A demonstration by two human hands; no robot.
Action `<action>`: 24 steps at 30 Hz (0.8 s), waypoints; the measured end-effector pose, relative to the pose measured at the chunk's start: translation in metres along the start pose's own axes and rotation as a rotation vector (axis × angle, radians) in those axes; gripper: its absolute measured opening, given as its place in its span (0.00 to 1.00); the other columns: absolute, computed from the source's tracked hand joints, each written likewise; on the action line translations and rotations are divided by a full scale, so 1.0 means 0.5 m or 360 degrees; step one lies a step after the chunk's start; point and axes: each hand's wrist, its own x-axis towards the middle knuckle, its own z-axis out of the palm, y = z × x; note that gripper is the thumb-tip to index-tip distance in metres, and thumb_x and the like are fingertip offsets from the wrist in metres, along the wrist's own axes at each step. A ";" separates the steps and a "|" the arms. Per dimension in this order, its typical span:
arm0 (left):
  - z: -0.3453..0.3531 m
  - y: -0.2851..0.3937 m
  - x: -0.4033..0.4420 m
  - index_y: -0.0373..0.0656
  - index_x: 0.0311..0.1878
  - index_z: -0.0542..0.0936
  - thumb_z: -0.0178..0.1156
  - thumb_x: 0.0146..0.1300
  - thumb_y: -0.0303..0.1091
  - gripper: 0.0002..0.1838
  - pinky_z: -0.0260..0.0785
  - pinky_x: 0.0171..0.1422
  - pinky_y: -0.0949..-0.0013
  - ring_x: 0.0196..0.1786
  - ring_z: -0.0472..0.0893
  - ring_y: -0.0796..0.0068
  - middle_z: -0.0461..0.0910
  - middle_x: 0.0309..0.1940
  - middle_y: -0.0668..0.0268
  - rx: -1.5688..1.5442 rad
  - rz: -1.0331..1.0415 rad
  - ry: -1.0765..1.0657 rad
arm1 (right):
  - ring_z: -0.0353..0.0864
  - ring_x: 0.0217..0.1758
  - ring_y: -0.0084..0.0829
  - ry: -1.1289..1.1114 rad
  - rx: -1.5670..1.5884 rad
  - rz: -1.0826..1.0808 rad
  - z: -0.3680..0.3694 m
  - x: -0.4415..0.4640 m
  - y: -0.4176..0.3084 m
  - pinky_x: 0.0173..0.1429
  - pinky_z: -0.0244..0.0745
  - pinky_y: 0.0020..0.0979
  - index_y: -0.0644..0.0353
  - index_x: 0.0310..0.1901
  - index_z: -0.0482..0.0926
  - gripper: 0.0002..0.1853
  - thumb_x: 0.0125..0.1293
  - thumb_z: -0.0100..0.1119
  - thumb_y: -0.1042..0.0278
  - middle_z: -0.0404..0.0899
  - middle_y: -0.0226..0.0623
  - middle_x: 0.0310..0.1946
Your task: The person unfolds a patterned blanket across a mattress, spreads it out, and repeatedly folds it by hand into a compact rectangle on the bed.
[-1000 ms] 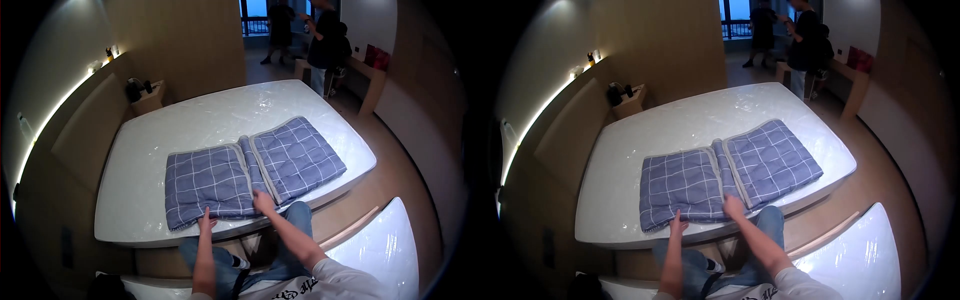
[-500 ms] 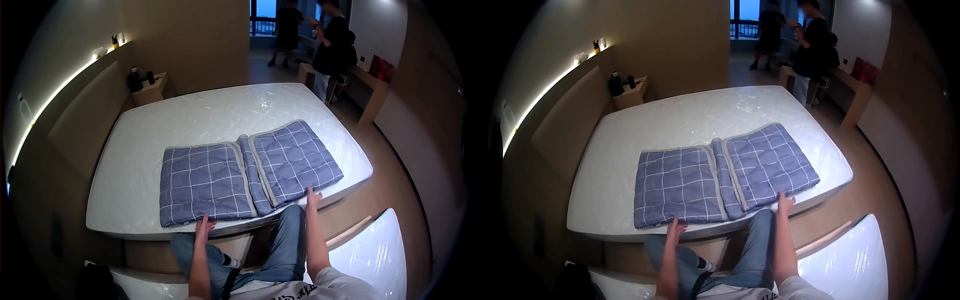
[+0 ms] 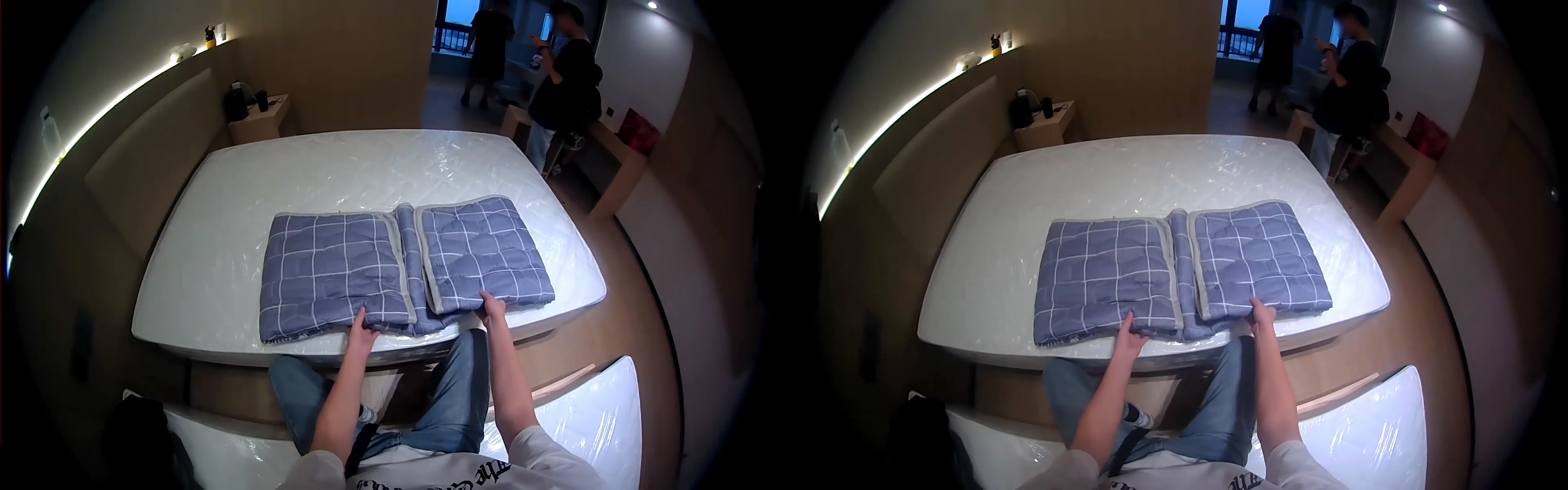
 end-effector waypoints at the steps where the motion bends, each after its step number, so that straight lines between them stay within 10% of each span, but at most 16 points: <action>1: 0.001 -0.022 -0.004 0.43 0.60 0.60 0.62 0.52 0.48 0.36 0.54 0.63 0.50 0.62 0.62 0.60 0.64 0.57 0.60 -0.0001 -0.0002 0.0013 | 0.77 0.32 0.34 0.0046 -0.0214 -0.0055 0.005 -0.025 -0.008 0.34 0.77 0.39 0.69 0.39 0.70 0.17 0.52 0.62 0.67 0.75 0.43 0.34; 5: 0.006 -0.101 -0.002 0.40 0.63 0.56 0.60 0.52 0.54 0.41 0.51 0.66 0.53 0.63 0.59 0.58 0.59 0.61 0.58 -0.0263 -0.0082 -0.0131 | 0.76 0.28 0.36 0.0273 -0.1240 -0.0534 -0.037 0.068 0.090 0.24 0.72 0.35 0.74 0.40 0.70 0.22 0.49 0.65 0.66 0.75 0.46 0.34; 9: 0.028 -0.166 -0.004 0.41 0.61 0.58 0.62 0.49 0.54 0.41 0.51 0.65 0.49 0.64 0.58 0.61 0.60 0.60 0.58 0.0086 -0.0267 0.0027 | 0.75 0.25 0.33 0.0225 -0.1044 -0.0513 -0.033 0.062 0.091 0.20 0.67 0.33 0.77 0.34 0.71 0.22 0.47 0.67 0.64 0.75 0.46 0.29; 10: 0.042 -0.163 -0.001 0.41 0.61 0.58 0.62 0.50 0.52 0.40 0.49 0.66 0.49 0.64 0.58 0.60 0.60 0.60 0.58 0.0084 -0.0277 -0.0004 | 0.78 0.39 0.42 0.0265 -0.1059 -0.0344 -0.030 0.055 0.082 0.42 0.70 0.36 0.78 0.37 0.73 0.24 0.45 0.68 0.64 0.77 0.53 0.36; 18: 0.092 -0.167 -0.016 0.42 0.59 0.59 0.57 0.52 0.50 0.35 0.47 0.67 0.47 0.64 0.57 0.57 0.56 0.61 0.55 -0.0608 -0.0625 -0.0172 | 0.79 0.35 0.40 0.0310 -0.1048 -0.0532 -0.042 0.025 0.067 0.38 0.71 0.36 0.77 0.36 0.74 0.26 0.43 0.70 0.61 0.78 0.49 0.30; 20: 0.092 -0.181 -0.028 0.39 0.59 0.59 0.57 0.53 0.50 0.36 0.49 0.66 0.48 0.64 0.56 0.56 0.54 0.61 0.53 -0.0642 -0.0609 -0.0283 | 0.74 0.26 0.30 0.0131 -0.0467 -0.0194 -0.043 0.029 0.058 0.26 0.69 0.33 0.72 0.36 0.73 0.22 0.47 0.68 0.61 0.76 0.40 0.29; 24: 0.104 -0.206 -0.024 0.30 0.53 0.59 0.55 0.57 0.47 0.32 0.59 0.62 0.55 0.60 0.63 0.56 0.61 0.55 0.48 -0.0730 -0.0398 -0.0312 | 0.73 0.27 0.33 -0.0340 0.0166 0.0227 -0.071 0.002 0.029 0.31 0.71 0.37 0.58 0.45 0.71 0.30 0.48 0.64 0.43 0.75 0.37 0.30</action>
